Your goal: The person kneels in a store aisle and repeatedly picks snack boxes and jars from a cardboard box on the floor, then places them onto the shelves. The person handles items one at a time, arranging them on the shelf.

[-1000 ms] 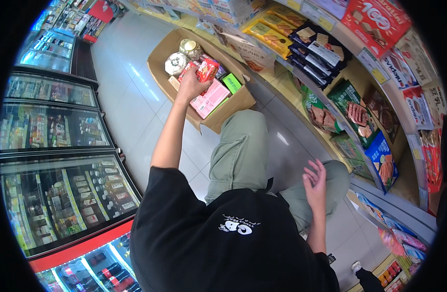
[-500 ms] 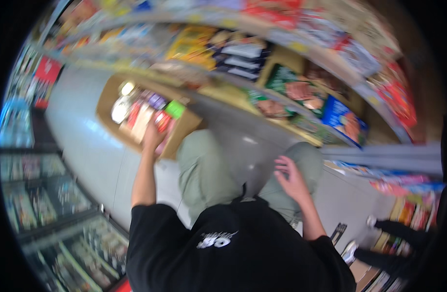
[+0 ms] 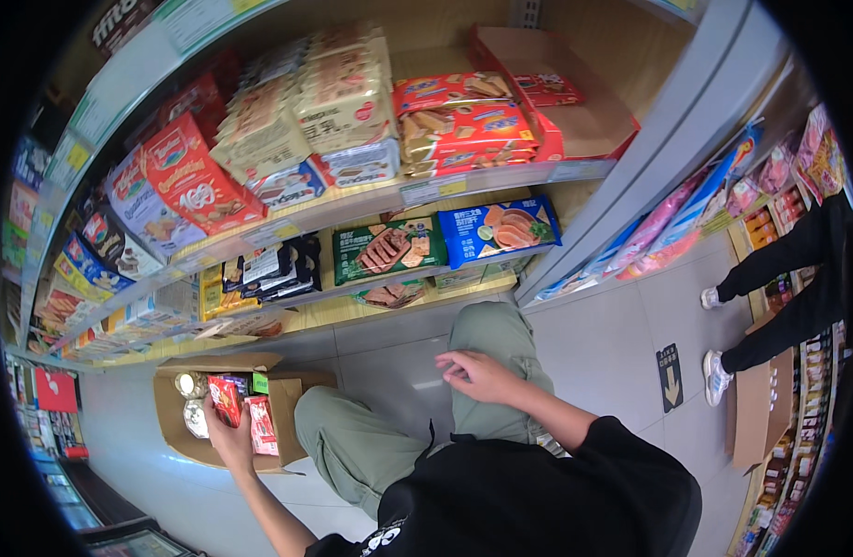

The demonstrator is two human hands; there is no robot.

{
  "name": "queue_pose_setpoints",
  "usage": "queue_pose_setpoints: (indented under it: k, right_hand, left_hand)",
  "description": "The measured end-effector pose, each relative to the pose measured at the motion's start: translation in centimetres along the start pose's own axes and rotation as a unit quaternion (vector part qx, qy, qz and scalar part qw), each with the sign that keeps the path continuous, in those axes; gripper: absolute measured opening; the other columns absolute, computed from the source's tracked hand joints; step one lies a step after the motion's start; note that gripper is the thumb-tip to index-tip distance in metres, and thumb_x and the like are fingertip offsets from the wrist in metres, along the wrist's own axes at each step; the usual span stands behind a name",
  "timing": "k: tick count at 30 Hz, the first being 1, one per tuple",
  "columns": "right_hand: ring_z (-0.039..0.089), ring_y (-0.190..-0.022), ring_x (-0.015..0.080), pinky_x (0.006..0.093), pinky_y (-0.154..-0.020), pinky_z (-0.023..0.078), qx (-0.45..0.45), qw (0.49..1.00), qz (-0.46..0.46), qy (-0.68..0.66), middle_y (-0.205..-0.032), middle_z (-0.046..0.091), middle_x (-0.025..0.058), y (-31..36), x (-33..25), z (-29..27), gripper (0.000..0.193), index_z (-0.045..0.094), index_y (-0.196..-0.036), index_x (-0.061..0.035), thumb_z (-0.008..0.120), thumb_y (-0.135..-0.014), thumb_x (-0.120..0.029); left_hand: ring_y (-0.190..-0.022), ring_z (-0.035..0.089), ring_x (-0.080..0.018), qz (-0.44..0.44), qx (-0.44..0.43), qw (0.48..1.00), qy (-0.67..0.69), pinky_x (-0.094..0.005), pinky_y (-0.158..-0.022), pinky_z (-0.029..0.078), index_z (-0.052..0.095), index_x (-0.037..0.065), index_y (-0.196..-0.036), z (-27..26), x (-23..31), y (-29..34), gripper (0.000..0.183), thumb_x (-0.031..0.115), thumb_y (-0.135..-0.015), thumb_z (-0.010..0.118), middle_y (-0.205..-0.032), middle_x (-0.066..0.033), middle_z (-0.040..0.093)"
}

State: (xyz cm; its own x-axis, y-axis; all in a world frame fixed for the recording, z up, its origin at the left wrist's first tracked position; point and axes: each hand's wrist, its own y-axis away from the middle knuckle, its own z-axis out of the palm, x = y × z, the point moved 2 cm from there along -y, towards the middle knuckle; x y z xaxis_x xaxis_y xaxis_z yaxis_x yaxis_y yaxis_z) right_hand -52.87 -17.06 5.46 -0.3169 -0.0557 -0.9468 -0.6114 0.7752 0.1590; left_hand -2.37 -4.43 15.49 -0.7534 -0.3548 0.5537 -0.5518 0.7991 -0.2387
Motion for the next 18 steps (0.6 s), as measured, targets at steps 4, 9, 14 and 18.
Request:
queue_pose_setpoints:
  k: [4,9,14,18]
  right_hand:
    - [0.073,-0.111,0.0276,0.04,-0.095,0.06,0.005,0.999,-0.028,0.03,-0.134,0.069,0.0151,0.0,0.3,0.1,0.041,0.056,-0.142,-0.0044,0.063,-0.103,-0.017]
    - [0.074,-0.107,0.0276,0.0406,-0.094,0.06,0.022,0.994,-0.075,0.072,-0.13,0.07,0.0148,-0.1,0.6,-0.1,0.037,0.059,-0.138,-0.0045,0.063,-0.102,-0.015]
    - [0.075,-0.106,0.0247,0.0368,-0.09,0.061,0.039,0.996,-0.08,0.019,-0.126,0.071,0.013,0.3,1.2,-0.5,0.033,0.063,-0.135,-0.0047,0.064,-0.103,-0.014]
    - [0.075,-0.105,0.0221,0.0353,-0.091,0.06,0.042,0.995,-0.082,-0.036,-0.125,0.072,0.0119,0.6,1.6,-0.6,0.032,0.064,-0.135,-0.0044,0.063,-0.103,-0.01]
  left_hand:
    - [-0.117,0.063,-0.031,0.119,-0.105,0.984,0.082,-0.0404,-0.105,0.051,0.053,-0.002,-0.143,-2.5,19.2,-0.7,0.076,0.006,-0.077,0.089,-0.132,-0.0194,0.062]
    - [-0.106,0.063,-0.0352,0.408,-0.226,0.874,0.135,-0.0418,-0.093,0.053,0.063,0.003,-0.133,-1.8,39.7,-1.3,0.074,0.015,-0.067,0.094,-0.117,-0.0154,0.064]
    - [-0.111,0.065,-0.0379,0.552,-0.186,0.792,0.183,-0.0417,-0.098,0.051,0.059,0.001,-0.139,2.8,53.1,-3.7,0.075,0.022,-0.074,0.089,-0.119,-0.0178,0.067]
    - [-0.117,0.066,-0.0389,0.594,-0.136,0.787,0.092,-0.0441,-0.102,0.052,0.062,-0.003,-0.135,7.0,60.2,-8.4,0.072,0.04,-0.082,0.085,-0.123,-0.0226,0.069]
